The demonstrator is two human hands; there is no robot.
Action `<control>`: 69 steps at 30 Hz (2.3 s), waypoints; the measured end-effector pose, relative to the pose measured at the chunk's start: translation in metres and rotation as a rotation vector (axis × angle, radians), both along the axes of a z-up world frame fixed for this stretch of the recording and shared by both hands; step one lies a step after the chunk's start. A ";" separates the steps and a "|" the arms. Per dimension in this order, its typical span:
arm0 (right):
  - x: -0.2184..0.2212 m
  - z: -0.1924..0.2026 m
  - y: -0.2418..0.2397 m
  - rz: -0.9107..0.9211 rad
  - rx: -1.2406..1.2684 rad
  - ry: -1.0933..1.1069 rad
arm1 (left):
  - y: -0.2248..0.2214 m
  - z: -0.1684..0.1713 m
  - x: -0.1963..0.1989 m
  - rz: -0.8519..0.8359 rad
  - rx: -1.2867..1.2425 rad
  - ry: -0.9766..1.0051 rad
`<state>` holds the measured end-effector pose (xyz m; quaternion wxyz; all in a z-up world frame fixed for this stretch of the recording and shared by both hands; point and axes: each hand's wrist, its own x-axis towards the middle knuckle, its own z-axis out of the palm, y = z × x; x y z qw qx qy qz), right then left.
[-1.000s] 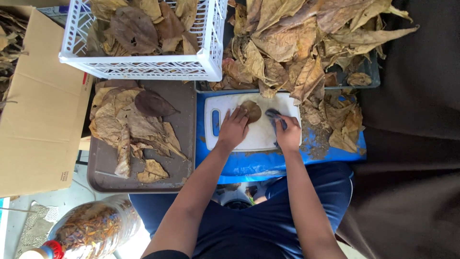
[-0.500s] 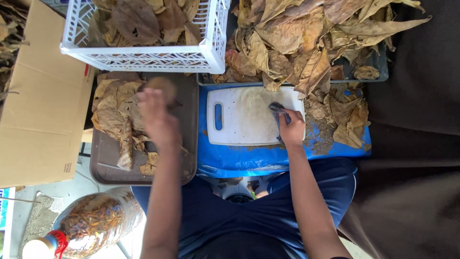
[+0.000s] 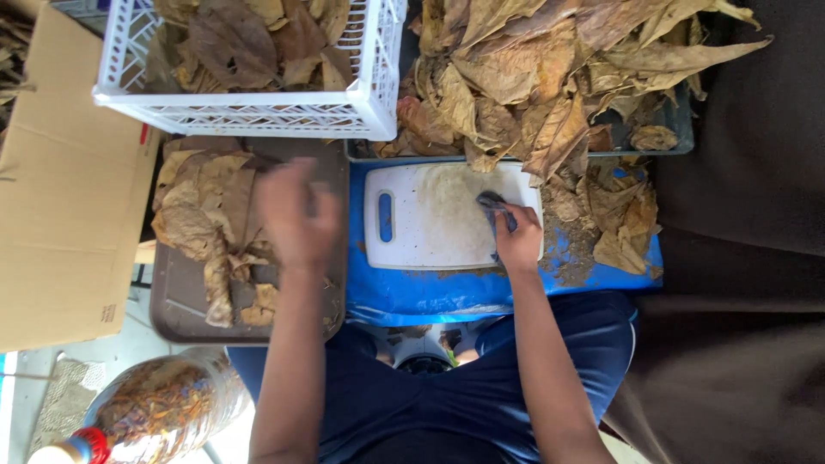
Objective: Processing dried leaves by rubbing them individually with a small tool on a board to flatten or clean them.
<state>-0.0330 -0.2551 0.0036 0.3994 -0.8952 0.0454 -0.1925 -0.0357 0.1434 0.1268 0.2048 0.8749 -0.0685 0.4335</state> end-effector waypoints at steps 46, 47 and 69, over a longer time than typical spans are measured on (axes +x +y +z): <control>-0.002 0.005 -0.001 0.037 0.006 -0.039 | -0.239 0.066 0.192 -0.188 0.184 0.223; -0.002 0.006 -0.001 0.039 -0.009 -0.055 | -0.236 0.070 0.165 -0.244 0.140 0.185; -0.002 -0.002 0.000 0.052 -0.057 -0.132 | -0.187 -0.089 -0.021 -0.082 0.098 0.748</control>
